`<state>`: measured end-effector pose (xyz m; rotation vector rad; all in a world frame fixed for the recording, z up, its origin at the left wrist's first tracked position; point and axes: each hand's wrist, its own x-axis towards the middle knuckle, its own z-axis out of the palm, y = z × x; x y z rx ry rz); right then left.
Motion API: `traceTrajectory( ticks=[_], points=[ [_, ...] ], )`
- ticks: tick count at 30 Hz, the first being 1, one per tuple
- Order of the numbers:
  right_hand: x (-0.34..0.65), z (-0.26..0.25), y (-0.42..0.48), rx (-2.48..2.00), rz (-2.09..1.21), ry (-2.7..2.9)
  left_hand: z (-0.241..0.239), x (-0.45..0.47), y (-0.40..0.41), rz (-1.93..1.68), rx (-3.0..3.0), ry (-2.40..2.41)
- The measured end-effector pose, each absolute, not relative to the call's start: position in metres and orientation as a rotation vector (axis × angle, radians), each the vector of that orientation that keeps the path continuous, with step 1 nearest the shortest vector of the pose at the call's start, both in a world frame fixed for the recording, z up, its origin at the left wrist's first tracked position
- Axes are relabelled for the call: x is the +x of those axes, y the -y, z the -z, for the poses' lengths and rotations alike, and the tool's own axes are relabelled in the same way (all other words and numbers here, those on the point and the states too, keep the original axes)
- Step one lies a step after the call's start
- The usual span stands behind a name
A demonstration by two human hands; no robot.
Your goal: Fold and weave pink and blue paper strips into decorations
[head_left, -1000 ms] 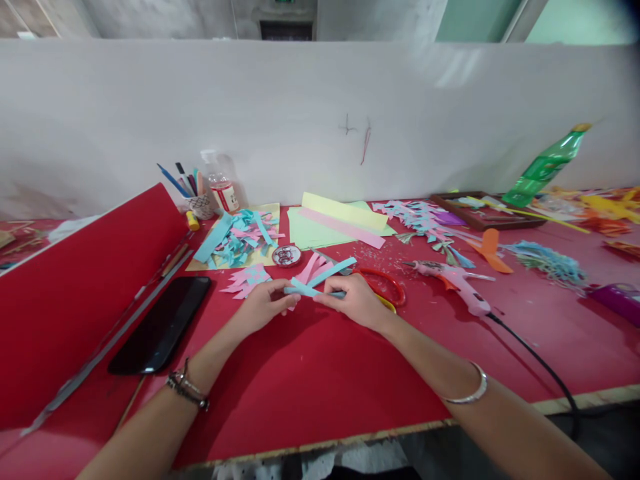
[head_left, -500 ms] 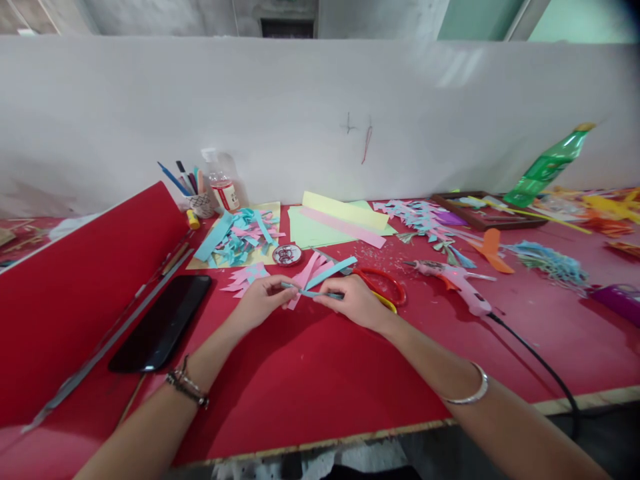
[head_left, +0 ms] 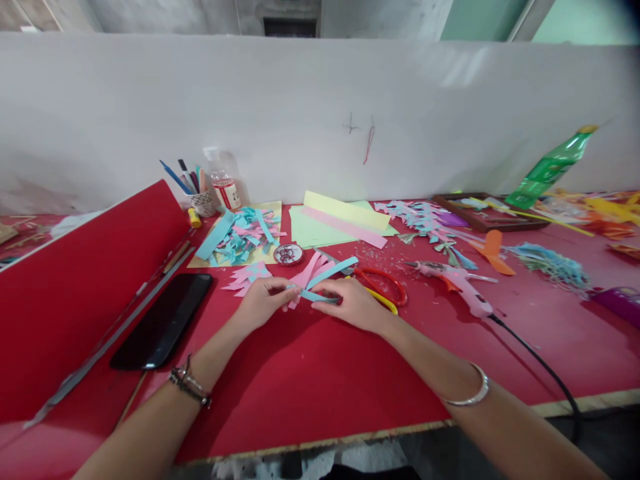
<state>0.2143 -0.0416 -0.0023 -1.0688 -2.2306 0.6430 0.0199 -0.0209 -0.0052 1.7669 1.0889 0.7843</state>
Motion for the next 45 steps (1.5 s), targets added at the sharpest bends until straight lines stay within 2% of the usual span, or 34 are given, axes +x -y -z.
traceTrajectory(
  ticks=[6,15,24,40,45],
  points=[
    [0.215,0.001,0.041,-1.059,-0.714,2.264,0.002,0.022,0.022,-0.768,1.758,-1.087],
    [0.216,0.002,0.04,-1.102,-0.731,2.217,-0.001,0.027,0.027,-0.957,1.783,-1.176],
    [0.213,0.006,0.041,-1.082,-0.795,2.097,0.003,0.026,0.026,-0.855,1.831,-1.096],
    [0.211,0.006,0.042,-1.074,-0.528,2.279,0.003,0.031,0.028,-0.886,1.724,-1.053],
    [0.209,0.007,0.044,-1.171,-0.235,2.437,0.002,0.032,0.029,-0.879,1.755,-1.073]
  ],
)
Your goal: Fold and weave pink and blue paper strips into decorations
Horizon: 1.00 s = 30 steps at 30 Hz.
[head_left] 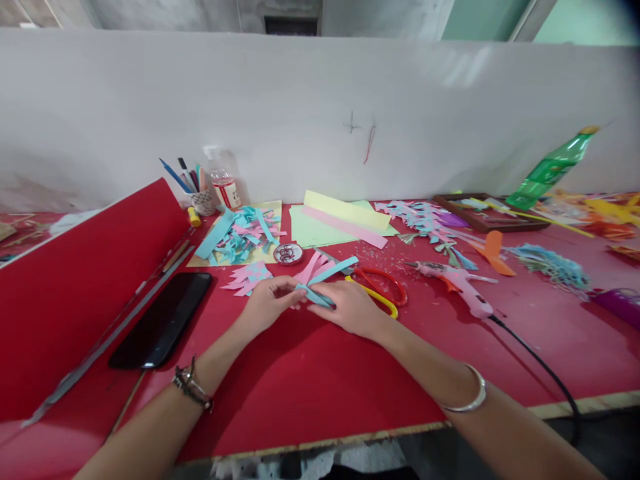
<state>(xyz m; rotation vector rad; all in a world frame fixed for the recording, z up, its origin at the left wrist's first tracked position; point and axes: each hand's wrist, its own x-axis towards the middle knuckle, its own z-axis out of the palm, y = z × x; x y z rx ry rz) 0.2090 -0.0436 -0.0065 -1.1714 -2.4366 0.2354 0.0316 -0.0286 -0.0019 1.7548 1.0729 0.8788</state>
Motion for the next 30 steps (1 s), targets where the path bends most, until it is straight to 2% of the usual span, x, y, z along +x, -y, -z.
traceTrajectory(
  ticks=[9,15,19,26,30],
  points=[
    [0.204,0.0013,0.0467,-1.257,0.126,2.602,0.0008,0.0327,0.0279,-0.875,1.7,-1.033],
    [0.1993,-0.002,0.0488,-1.298,0.189,2.648,0.005,0.0338,0.0295,-0.955,1.671,-1.058],
    [0.1988,-0.0006,0.0496,-1.254,0.044,2.561,0.0052,0.0353,0.0313,-0.991,1.659,-1.069],
    [0.2022,0.0025,0.0498,-1.116,-0.609,2.206,0.004,0.0332,0.0287,-0.974,1.614,-1.08],
    [0.2028,0.004,0.0489,-1.094,-0.757,2.139,0.0027,0.0311,0.0273,-0.959,1.622,-1.076]
  ],
)
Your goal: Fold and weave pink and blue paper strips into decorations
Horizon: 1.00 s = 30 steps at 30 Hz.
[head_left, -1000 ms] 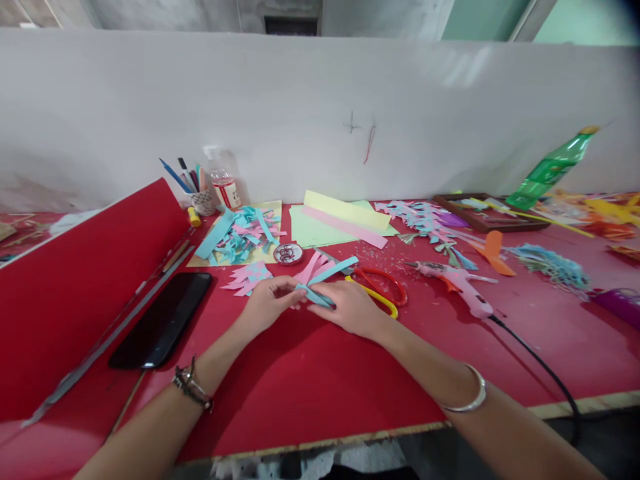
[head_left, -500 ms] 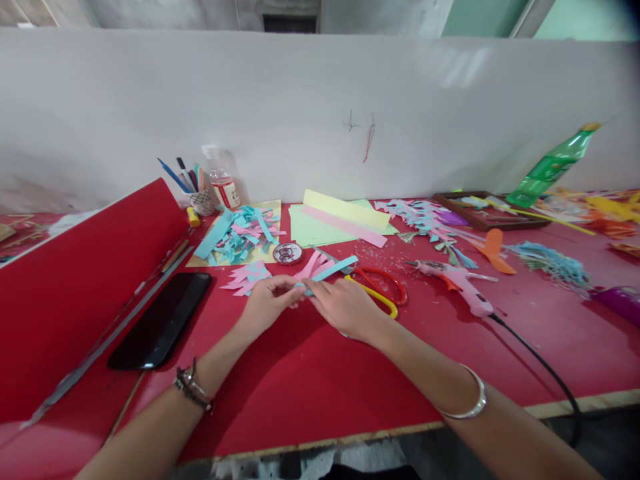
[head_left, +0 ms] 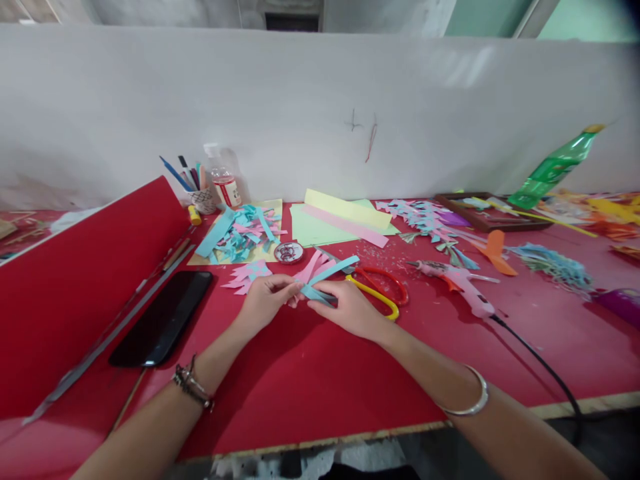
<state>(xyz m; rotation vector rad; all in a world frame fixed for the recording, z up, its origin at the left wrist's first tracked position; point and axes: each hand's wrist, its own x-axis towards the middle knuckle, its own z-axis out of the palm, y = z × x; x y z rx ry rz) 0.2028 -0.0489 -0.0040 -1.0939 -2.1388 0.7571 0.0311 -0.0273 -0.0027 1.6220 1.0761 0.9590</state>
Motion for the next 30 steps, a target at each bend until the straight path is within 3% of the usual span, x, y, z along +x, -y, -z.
traceTrajectory(
  ticks=[30],
  points=[
    [0.214,0.004,0.039,-1.172,-0.756,2.004,0.0,0.02,0.019,-1.156,1.473,-1.162]
  ],
)
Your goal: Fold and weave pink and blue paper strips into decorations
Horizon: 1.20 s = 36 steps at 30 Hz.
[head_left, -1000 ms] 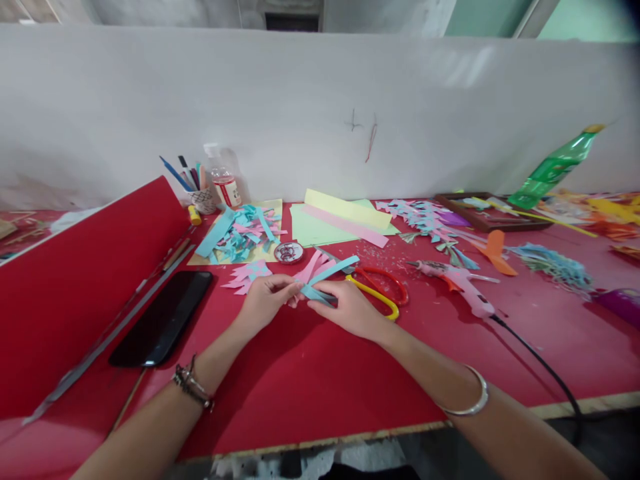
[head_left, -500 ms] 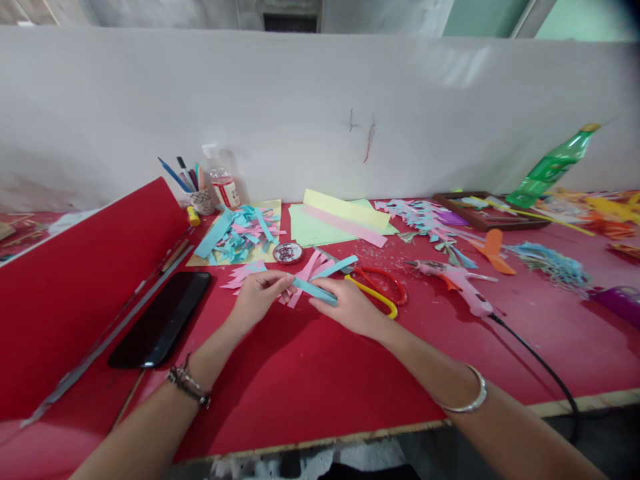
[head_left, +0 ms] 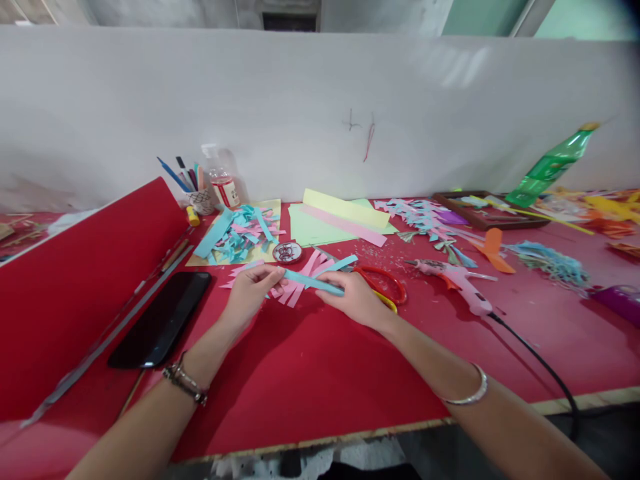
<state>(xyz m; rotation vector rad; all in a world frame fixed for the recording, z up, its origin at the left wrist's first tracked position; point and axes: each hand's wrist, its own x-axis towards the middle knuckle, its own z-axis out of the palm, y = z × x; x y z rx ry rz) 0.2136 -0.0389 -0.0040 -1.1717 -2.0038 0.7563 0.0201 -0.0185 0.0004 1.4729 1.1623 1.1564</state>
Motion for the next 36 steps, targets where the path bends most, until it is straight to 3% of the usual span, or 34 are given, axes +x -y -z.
traceTrajectory(
  ticks=[15,23,36],
  points=[
    [0.223,0.006,0.03,-1.174,-1.05,1.58,0.005,0.009,0.01,-1.253,1.343,-1.252],
    [0.222,0.004,0.028,-1.051,-1.063,1.181,0.0,0.004,0.009,-1.16,1.388,-1.233],
    [0.225,0.013,0.02,-1.019,-1.106,1.064,-0.003,0.004,0.008,-1.142,1.41,-1.258]
  ],
)
